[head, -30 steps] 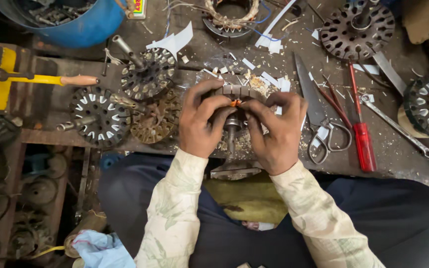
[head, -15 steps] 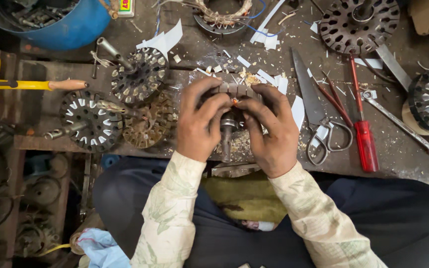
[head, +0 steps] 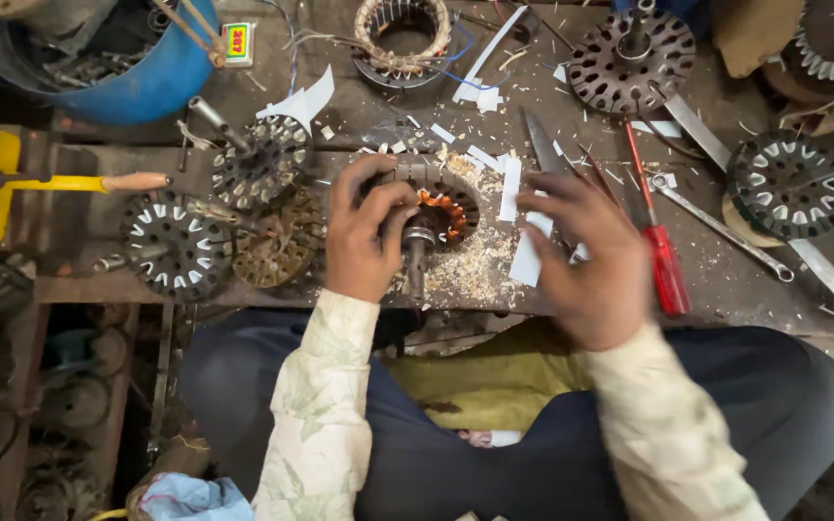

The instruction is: The person sits at a cluttered workbench and assembles a motor rotor by inserting small white insulating strips into the slots of a copper-wound component. They use scissors to cut the strips to size and a hammer to tap them into place, repeating the process for multiple slots.

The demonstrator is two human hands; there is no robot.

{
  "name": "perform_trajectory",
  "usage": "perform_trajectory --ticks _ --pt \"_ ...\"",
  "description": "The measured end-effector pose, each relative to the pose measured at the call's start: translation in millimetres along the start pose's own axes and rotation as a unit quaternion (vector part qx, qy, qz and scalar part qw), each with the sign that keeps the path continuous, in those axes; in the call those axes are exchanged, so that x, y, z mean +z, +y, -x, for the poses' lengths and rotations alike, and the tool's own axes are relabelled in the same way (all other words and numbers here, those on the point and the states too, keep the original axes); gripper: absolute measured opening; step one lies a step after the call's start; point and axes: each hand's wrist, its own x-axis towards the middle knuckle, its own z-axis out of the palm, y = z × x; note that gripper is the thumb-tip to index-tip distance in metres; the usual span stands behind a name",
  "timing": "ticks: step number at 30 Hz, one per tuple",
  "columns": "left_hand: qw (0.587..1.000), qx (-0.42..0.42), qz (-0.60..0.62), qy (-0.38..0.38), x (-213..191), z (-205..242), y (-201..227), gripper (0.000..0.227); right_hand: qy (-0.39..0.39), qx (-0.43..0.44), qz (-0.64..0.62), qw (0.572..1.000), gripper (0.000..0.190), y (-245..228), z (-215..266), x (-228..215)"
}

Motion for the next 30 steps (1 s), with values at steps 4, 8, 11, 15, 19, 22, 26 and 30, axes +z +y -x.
perform_trajectory --ticks 4,8,11,15,19,22,26,30 --pt "1.0 0.015 -0.008 -0.003 -7 11 9 0.021 -0.009 0.079 0.121 0.99 0.027 21 14 -56" --pt "0.999 0.042 -0.024 0.006 -6 17 14 0.021 -0.06 0.173 0.238 0.954 0.03 58 27 -45" --pt "1.0 0.024 -0.013 -0.001 -5 15 12 0.021 -0.078 0.135 0.302 0.94 0.041 72 36 -22" --pt "0.999 -0.02 0.03 -0.014 0 0 2 0.021 -0.081 0.15 0.36 0.917 0.059 80 36 -10" --pt "0.998 -0.043 0.025 -0.034 10 -18 -14 0.02 -0.113 0.199 0.317 0.92 0.066 82 30 -15" --pt "0.994 -0.084 -0.003 -0.068 16 -33 -24 0.022 -0.105 0.241 0.287 0.921 0.07 71 21 -20" --pt "0.986 -0.128 0.037 -0.096 17 -41 -36 0.025 -0.037 0.284 0.199 0.937 0.076 62 24 -40" --pt "0.989 -0.105 0.04 -0.097 16 -40 -32 0.025 0.022 0.324 -0.079 0.943 0.085 56 35 -71"
